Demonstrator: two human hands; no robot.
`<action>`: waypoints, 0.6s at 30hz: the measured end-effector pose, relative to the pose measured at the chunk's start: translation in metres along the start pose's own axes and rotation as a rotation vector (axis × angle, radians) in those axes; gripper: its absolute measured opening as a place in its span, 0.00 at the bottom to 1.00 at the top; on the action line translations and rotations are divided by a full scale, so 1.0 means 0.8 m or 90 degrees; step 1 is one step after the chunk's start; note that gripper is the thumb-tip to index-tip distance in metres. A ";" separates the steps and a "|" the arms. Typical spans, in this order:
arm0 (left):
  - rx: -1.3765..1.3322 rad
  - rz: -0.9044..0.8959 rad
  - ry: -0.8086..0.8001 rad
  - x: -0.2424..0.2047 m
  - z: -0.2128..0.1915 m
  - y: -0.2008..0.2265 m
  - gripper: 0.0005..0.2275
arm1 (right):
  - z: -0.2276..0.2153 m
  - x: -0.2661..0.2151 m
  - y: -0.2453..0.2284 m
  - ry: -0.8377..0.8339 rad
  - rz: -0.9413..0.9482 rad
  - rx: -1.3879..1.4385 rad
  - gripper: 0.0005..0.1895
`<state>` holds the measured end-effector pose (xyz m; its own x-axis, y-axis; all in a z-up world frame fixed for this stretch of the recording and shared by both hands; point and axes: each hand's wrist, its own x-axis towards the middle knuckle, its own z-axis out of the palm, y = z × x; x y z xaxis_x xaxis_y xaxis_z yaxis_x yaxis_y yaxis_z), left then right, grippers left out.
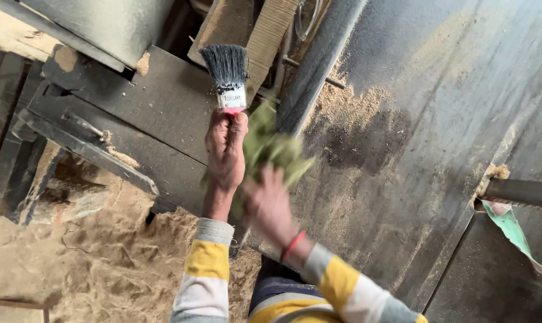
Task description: The person wipes a workbench with a cloth and a brush. They then pick up a chainsaw and wipe its outer casing and handle with the cloth.
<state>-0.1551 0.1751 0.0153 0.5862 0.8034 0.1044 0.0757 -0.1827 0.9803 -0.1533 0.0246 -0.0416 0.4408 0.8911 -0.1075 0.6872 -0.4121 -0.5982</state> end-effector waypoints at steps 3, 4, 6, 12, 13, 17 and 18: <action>0.000 0.026 0.001 -0.006 -0.004 0.015 0.12 | -0.009 -0.032 -0.023 -0.165 -0.117 -0.087 0.23; 0.008 0.045 0.001 -0.006 -0.005 0.020 0.12 | -0.021 -0.017 -0.001 -0.122 -0.118 -0.067 0.24; 0.047 0.067 0.008 -0.012 -0.010 0.028 0.12 | -0.039 0.010 0.031 -0.046 -0.095 -0.024 0.24; 0.011 -0.077 -0.006 -0.026 0.023 0.028 0.15 | -0.049 0.003 0.039 0.298 -0.202 -0.202 0.26; 0.024 -0.122 -0.026 -0.030 0.029 0.025 0.16 | -0.043 -0.033 0.017 0.015 -0.152 -0.097 0.17; -0.081 -0.106 -0.112 -0.005 0.075 -0.030 0.18 | -0.081 -0.058 0.082 -0.049 -0.116 0.213 0.12; -0.095 -0.089 -0.111 0.000 0.087 -0.048 0.18 | -0.095 -0.031 0.116 0.021 -0.097 0.174 0.10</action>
